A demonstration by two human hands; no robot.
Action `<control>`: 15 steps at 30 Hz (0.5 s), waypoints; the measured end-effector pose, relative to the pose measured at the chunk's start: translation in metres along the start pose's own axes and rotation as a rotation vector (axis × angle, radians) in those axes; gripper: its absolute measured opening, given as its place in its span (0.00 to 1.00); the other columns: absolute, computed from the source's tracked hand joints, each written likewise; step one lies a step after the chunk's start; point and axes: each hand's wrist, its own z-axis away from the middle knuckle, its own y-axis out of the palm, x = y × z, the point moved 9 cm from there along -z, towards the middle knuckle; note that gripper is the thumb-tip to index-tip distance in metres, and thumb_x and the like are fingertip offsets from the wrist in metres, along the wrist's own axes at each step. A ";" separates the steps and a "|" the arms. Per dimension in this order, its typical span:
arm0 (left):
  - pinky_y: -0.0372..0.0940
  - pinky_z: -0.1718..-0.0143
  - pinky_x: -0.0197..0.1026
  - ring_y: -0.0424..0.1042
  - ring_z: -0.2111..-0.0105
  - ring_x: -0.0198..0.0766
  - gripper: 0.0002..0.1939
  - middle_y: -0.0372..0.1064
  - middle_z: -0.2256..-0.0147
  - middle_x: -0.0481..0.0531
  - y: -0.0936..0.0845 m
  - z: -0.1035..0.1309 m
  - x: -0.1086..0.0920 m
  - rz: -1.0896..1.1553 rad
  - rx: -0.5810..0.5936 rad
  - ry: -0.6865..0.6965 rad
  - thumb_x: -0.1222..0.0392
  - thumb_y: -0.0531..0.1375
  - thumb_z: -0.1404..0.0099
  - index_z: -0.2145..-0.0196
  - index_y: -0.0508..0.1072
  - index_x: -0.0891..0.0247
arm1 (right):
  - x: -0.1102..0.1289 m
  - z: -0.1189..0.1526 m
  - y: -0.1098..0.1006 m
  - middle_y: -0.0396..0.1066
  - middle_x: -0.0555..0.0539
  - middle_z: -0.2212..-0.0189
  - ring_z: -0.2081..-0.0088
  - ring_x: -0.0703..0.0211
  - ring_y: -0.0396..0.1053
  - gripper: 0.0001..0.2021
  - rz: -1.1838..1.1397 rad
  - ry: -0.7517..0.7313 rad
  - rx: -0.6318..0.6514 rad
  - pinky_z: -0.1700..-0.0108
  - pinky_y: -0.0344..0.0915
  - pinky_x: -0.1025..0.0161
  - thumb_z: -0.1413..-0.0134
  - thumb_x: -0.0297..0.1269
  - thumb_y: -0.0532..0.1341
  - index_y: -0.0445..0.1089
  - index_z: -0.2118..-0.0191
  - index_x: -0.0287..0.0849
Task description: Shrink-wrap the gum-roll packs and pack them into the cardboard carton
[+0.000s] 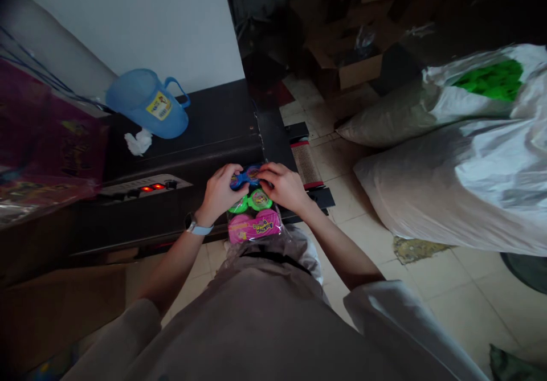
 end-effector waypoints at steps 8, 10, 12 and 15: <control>0.68 0.59 0.41 0.71 0.63 0.38 0.19 0.69 0.59 0.53 -0.016 0.008 -0.004 0.169 -0.049 -0.013 0.63 0.63 0.40 0.51 0.68 0.63 | 0.000 0.008 -0.015 0.71 0.44 0.58 0.55 0.56 0.71 0.06 -0.269 0.081 -0.156 0.52 0.70 0.58 0.42 0.30 0.60 0.74 0.62 0.42; 0.68 0.60 0.40 0.71 0.63 0.35 0.17 0.69 0.59 0.52 -0.036 0.020 -0.010 0.270 -0.110 -0.001 0.64 0.61 0.38 0.51 0.68 0.62 | 0.007 0.015 -0.024 0.71 0.44 0.56 0.54 0.55 0.70 0.06 -0.319 0.089 -0.132 0.51 0.69 0.56 0.43 0.30 0.61 0.74 0.60 0.42; 0.66 0.56 0.42 0.71 0.59 0.37 0.12 0.69 0.59 0.52 -0.051 0.034 -0.017 0.292 -0.109 0.026 0.65 0.59 0.37 0.55 0.69 0.62 | 0.018 0.022 -0.027 0.71 0.44 0.55 0.54 0.55 0.69 0.07 -0.329 0.068 -0.029 0.50 0.67 0.55 0.44 0.31 0.63 0.74 0.59 0.42; 0.63 0.51 0.49 0.68 0.54 0.44 0.12 0.69 0.55 0.54 -0.046 0.052 -0.024 0.172 0.037 0.033 0.63 0.60 0.39 0.55 0.70 0.62 | 0.032 0.031 -0.020 0.70 0.44 0.54 0.54 0.54 0.67 0.08 -0.279 0.014 0.142 0.50 0.66 0.53 0.44 0.30 0.62 0.75 0.58 0.43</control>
